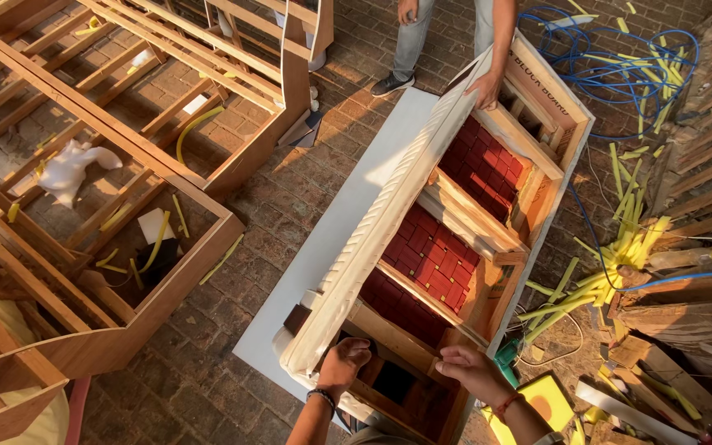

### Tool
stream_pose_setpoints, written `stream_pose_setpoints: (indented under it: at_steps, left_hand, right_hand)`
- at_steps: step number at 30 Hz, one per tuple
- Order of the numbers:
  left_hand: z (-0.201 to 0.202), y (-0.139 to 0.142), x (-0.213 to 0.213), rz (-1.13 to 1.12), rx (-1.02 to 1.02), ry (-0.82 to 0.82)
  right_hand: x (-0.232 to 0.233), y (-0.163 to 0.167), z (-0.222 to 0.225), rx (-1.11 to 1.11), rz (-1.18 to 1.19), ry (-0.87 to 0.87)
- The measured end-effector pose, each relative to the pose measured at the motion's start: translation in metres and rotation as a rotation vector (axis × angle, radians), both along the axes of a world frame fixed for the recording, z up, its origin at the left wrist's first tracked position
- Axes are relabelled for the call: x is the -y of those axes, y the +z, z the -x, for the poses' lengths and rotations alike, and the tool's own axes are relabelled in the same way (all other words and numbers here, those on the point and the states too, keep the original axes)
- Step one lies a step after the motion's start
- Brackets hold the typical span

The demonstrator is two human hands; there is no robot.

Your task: The person works on a wooden sofa frame with red woven webbing, positioning and pressing the frame sections together by hand. They pick up a pneumatic nail gun from the workbench, carry it to the frame, and later drape a cloth over the sofa and staple the fabric along its edge with the nail gun.

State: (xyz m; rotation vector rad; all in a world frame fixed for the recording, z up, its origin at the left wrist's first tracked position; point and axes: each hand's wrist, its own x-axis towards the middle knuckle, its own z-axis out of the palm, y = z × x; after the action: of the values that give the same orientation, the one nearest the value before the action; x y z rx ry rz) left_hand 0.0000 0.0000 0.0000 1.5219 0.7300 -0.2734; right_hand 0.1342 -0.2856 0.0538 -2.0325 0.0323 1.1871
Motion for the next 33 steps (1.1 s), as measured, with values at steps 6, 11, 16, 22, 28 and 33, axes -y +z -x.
stream_pose_setpoints:
  at_steps: [6, 11, 16, 22, 28, 33]
  left_hand:
    - [0.015, -0.005, -0.008, -0.036, 0.037, 0.032]
    - [0.032, -0.024, 0.003, -0.027, 0.035, 0.081]
    - [0.051, -0.040, 0.021, 0.090, 0.049, 0.127]
    - [0.076, -0.038, 0.012, -0.025, -0.015, 0.176]
    - [0.100, -0.025, -0.002, 0.005, -0.086, 0.286]
    - [0.098, -0.016, -0.016, 0.044, 0.016, 0.333]
  right_hand:
    - [-0.010, 0.019, -0.002, 0.036, -0.041, -0.008]
    - [-0.002, 0.001, -0.006, 0.090, -0.098, 0.005]
    - [0.008, -0.022, 0.000, 0.018, -0.078, -0.026]
    - [-0.008, -0.050, 0.004, -0.103, -0.114, -0.024]
    - [-0.037, -0.066, 0.015, -0.096, -0.183, 0.119]
    - [-0.050, -0.064, 0.023, -0.079, -0.209, 0.204]
